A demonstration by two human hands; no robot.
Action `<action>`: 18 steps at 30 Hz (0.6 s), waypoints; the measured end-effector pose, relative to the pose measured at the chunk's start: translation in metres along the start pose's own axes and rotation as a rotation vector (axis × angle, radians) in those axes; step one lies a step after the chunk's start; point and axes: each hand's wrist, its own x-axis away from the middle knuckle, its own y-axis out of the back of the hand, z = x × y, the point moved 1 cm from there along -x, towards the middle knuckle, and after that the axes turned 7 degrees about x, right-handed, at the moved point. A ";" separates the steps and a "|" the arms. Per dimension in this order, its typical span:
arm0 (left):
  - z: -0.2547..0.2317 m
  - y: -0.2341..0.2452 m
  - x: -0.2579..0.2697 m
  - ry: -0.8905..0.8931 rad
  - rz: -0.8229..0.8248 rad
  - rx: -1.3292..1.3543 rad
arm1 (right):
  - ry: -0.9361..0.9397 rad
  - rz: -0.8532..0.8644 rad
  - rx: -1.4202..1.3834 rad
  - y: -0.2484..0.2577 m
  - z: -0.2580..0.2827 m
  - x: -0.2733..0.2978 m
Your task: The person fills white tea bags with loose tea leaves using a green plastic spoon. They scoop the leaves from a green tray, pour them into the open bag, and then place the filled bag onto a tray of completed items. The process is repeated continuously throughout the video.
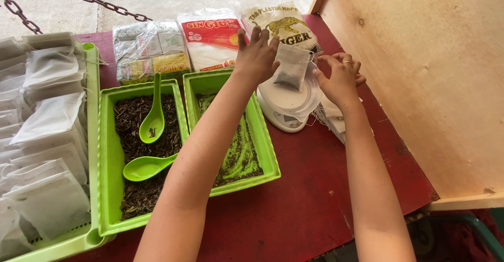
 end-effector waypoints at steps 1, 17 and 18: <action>0.000 -0.005 -0.004 0.001 -0.001 0.001 | 0.001 0.000 0.001 -0.003 0.001 -0.004; -0.015 -0.024 -0.037 0.009 0.013 0.034 | 0.167 -0.237 0.026 -0.035 0.001 -0.045; -0.015 -0.025 -0.036 -0.036 -0.092 0.022 | 0.193 -0.296 0.015 -0.034 0.001 -0.043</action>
